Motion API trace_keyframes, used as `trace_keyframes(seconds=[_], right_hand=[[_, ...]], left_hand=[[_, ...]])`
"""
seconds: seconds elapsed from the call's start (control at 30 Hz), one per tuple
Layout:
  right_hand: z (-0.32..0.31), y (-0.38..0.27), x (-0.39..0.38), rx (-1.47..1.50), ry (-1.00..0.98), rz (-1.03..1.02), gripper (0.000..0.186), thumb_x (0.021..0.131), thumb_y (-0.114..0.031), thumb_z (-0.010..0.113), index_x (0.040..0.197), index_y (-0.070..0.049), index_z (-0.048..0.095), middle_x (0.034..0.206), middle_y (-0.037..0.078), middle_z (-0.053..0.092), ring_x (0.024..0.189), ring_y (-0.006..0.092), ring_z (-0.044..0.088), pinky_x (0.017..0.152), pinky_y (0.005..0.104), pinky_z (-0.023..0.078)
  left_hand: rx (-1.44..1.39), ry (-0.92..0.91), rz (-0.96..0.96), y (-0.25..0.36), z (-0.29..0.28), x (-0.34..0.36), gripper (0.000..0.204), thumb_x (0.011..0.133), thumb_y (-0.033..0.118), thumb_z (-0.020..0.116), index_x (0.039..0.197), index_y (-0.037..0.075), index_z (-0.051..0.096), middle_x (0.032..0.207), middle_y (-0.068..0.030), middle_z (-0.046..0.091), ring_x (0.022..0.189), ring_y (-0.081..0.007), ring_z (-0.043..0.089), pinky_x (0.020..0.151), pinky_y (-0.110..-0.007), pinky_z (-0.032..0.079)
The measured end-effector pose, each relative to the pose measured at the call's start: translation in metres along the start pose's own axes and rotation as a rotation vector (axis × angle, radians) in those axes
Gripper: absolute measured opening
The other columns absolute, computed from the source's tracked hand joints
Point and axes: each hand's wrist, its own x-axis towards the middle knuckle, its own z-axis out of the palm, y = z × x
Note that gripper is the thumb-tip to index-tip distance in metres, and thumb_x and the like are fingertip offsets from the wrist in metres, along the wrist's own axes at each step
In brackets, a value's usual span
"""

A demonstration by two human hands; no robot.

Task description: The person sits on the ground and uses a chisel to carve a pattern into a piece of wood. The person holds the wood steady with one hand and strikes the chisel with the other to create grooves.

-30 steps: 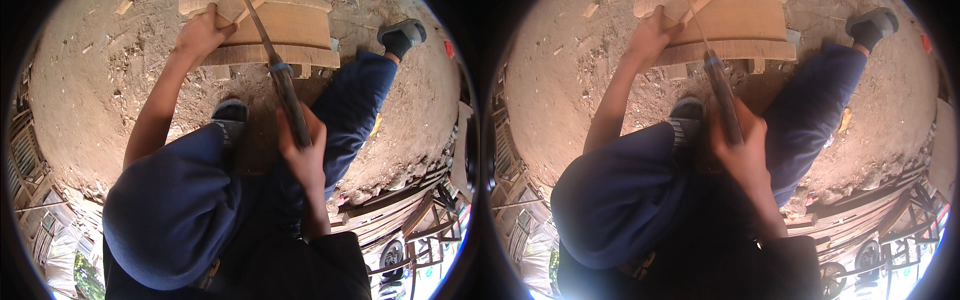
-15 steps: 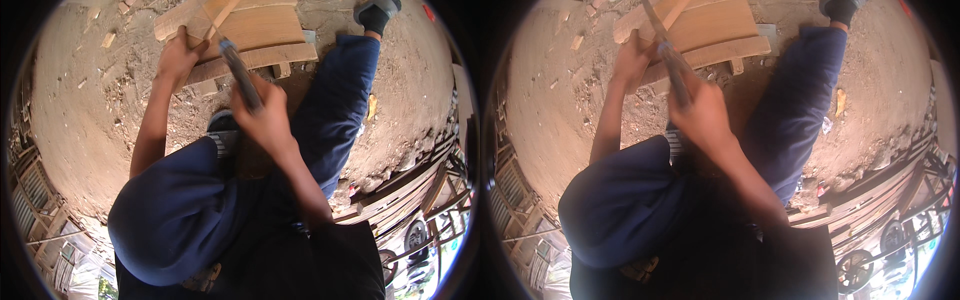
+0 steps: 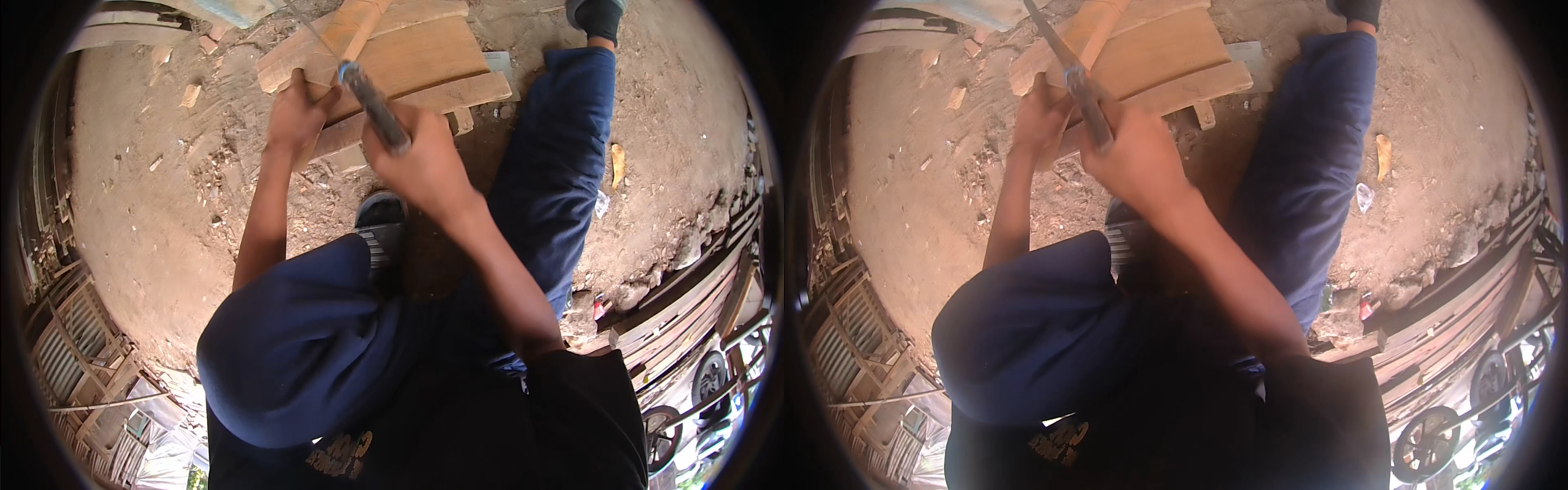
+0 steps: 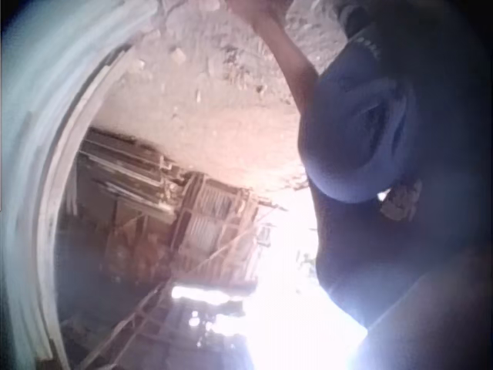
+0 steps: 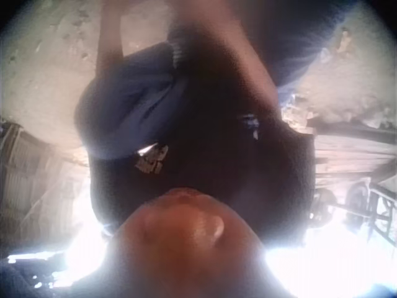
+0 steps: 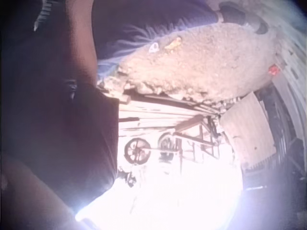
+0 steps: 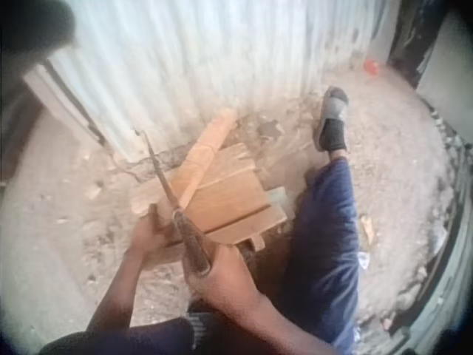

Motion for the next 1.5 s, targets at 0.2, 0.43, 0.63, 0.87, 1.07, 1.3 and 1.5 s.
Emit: trace_keyframes(seconds=[0.2, 0.43, 0.63, 0.87, 1.07, 1.3, 1.5], right_hand=[[-0.029, -0.003, -0.052, 0.092, -0.017, 0.148, 0.015, 0.089, -0.008, 0.065, 0.080, 0.003, 0.061, 0.059, 0.007, 0.052, 0.059, 0.0093, 0.050, 0.057, 0.0328, 0.045], [-0.011, -0.006, -0.011, 0.034, -0.019, 0.123, 0.018, 0.089, -0.008, 0.066, 0.077, 0.003, 0.059, 0.059, 0.008, 0.051, 0.060, 0.0081, 0.047, 0.056, 0.0332, 0.043], [-0.025, -0.007, -0.040, 0.093, -0.016, 0.165, 0.021, 0.090, -0.010, 0.066, 0.075, 0.003, 0.059, 0.059, 0.011, 0.050, 0.058, 0.0082, 0.047, 0.055, 0.0327, 0.044], [-0.004, -0.012, -0.003, -0.047, -0.044, 0.088, 0.017, 0.090, -0.010, 0.065, 0.081, 0.003, 0.062, 0.060, 0.007, 0.054, 0.059, 0.0072, 0.047, 0.055, 0.0311, 0.044], [-0.020, 0.000, -0.039, 0.063, -0.050, 0.108, 0.016, 0.091, -0.010, 0.065, 0.082, 0.004, 0.063, 0.063, 0.005, 0.055, 0.061, 0.0069, 0.047, 0.056, 0.0300, 0.044], [-0.009, -0.002, 0.004, 0.050, -0.046, 0.123, 0.018, 0.090, -0.010, 0.065, 0.078, 0.003, 0.061, 0.061, 0.003, 0.052, 0.062, 0.0060, 0.047, 0.056, 0.0298, 0.043], [-0.024, 0.009, -0.041, 0.148, -0.054, 0.152, 0.018, 0.090, -0.009, 0.065, 0.078, 0.003, 0.060, 0.060, 0.002, 0.051, 0.063, 0.0055, 0.046, 0.056, 0.0296, 0.042]], left_hand=[[-0.012, 0.024, 0.005, -0.005, 0.002, -0.002, 0.067, 0.086, 0.048, 0.069, 0.119, -0.007, 0.051, 0.098, -0.0335, 0.069, 0.098, -0.0467, 0.068, 0.089, -0.051, 0.053], [0.016, 0.017, 0.009, -0.002, 0.007, 0.002, 0.065, 0.085, 0.048, 0.070, 0.118, -0.005, 0.051, 0.100, -0.0333, 0.069, 0.097, -0.0469, 0.068, 0.089, -0.050, 0.053], [-0.023, 0.066, 0.036, -0.008, 0.003, 0.003, 0.064, 0.085, 0.049, 0.070, 0.117, -0.004, 0.053, 0.100, -0.0328, 0.069, 0.098, -0.0465, 0.068, 0.089, -0.050, 0.053], [0.012, 0.027, 0.003, -0.003, 0.005, 0.002, 0.064, 0.084, 0.048, 0.070, 0.116, -0.005, 0.053, 0.101, -0.0329, 0.069, 0.099, -0.0468, 0.068, 0.090, -0.051, 0.052], [-0.001, 0.084, 0.037, -0.015, 0.004, 0.000, 0.066, 0.084, 0.048, 0.071, 0.117, -0.005, 0.052, 0.101, -0.0334, 0.069, 0.099, -0.0475, 0.068, 0.091, -0.050, 0.052], [-0.003, 0.001, 0.000, -0.003, 0.005, 0.002, 0.068, 0.085, 0.050, 0.069, 0.118, -0.006, 0.052, 0.104, -0.0341, 0.068, 0.102, -0.0470, 0.067, 0.093, -0.050, 0.052], [0.028, 0.050, 0.019, -0.017, 0.007, 0.002, 0.068, 0.084, 0.050, 0.069, 0.119, -0.006, 0.052, 0.103, -0.0331, 0.068, 0.102, -0.0462, 0.068, 0.092, -0.050, 0.052]])
